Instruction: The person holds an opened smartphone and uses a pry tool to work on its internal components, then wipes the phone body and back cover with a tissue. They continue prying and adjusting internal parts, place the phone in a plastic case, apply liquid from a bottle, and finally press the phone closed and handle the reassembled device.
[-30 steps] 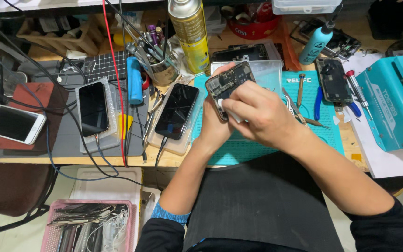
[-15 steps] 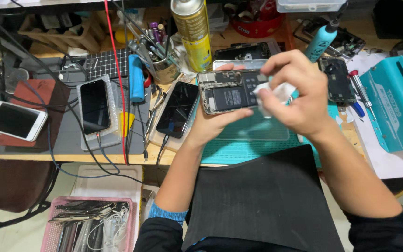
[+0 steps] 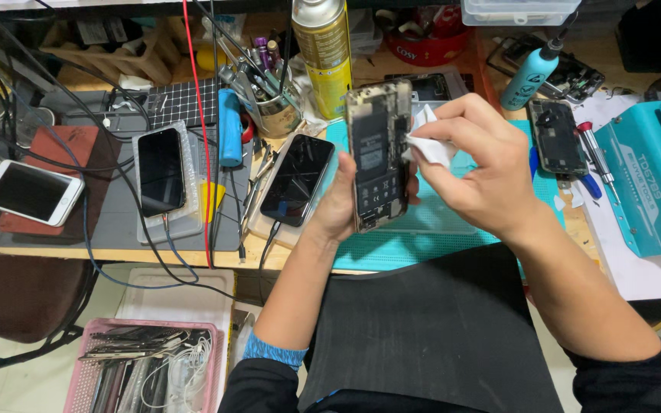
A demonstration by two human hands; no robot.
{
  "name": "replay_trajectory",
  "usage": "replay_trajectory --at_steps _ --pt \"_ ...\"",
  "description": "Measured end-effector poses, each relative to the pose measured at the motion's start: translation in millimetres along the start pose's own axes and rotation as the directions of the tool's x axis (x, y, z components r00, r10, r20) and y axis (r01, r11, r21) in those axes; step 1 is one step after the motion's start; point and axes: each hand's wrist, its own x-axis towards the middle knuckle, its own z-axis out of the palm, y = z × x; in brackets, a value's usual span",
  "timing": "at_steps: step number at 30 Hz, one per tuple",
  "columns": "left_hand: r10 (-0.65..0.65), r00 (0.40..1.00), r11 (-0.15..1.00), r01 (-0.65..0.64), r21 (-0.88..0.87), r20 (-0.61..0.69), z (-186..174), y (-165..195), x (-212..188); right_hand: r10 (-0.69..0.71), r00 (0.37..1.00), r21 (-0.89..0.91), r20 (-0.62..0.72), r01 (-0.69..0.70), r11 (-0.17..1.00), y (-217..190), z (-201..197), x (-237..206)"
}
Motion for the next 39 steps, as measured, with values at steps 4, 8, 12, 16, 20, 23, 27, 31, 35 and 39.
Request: replay_trajectory --at_steps 4,8,12,16,20,23,27,31,35,39 --pt "0.017 0.998 0.979 -0.005 0.203 -0.059 -0.8 -4.6 -4.0 -0.025 1.000 -0.089 -0.009 0.025 0.996 -5.8 2.2 6.9" --pt "0.037 0.999 0.916 -0.028 0.401 -0.014 3.1 -0.3 -4.4 -0.045 0.999 -0.154 -0.004 0.044 0.987 -7.8 6.0 9.6" --pt "0.065 0.998 0.895 -0.053 0.443 -0.011 8.6 4.8 -3.7 -0.017 0.999 -0.174 -0.045 0.009 0.985 -9.3 9.2 8.6" --pt "0.071 0.997 0.894 -0.052 0.445 -0.027 10.8 5.7 -2.7 0.012 0.993 -0.088 -0.119 -0.023 0.996 -11.9 12.8 7.7" --pt "0.083 0.996 0.889 -0.056 0.455 -0.038 8.8 2.0 -3.4 -0.055 0.996 -0.133 -0.076 0.044 0.990 -12.9 11.7 7.7" --pt "0.084 0.996 0.877 -0.063 0.476 -0.024 4.3 -2.4 -3.9 -0.062 0.996 -0.157 -0.058 0.052 0.986 -11.8 10.4 7.2" --pt "0.054 0.998 0.889 -0.038 0.455 -0.023 -3.2 -9.1 -2.4 -0.093 0.995 -0.147 -0.045 0.085 0.985 -10.3 11.6 5.2" --pt "0.055 0.998 0.870 -0.028 0.492 -0.040 -7.3 -11.7 -0.2 -0.091 0.995 -0.133 -0.028 0.087 0.987 -9.2 13.6 4.4" --pt "0.059 0.997 0.883 -0.031 0.468 -0.044 -5.7 -10.1 -3.7 -0.072 0.997 -0.223 -0.032 0.063 0.973 -6.2 13.3 6.5" --pt "0.039 0.996 0.897 -0.001 0.442 -0.077 -4.7 -8.4 -2.6 -0.011 1.000 -0.063 -0.014 0.010 0.998 -6.4 15.1 4.2"
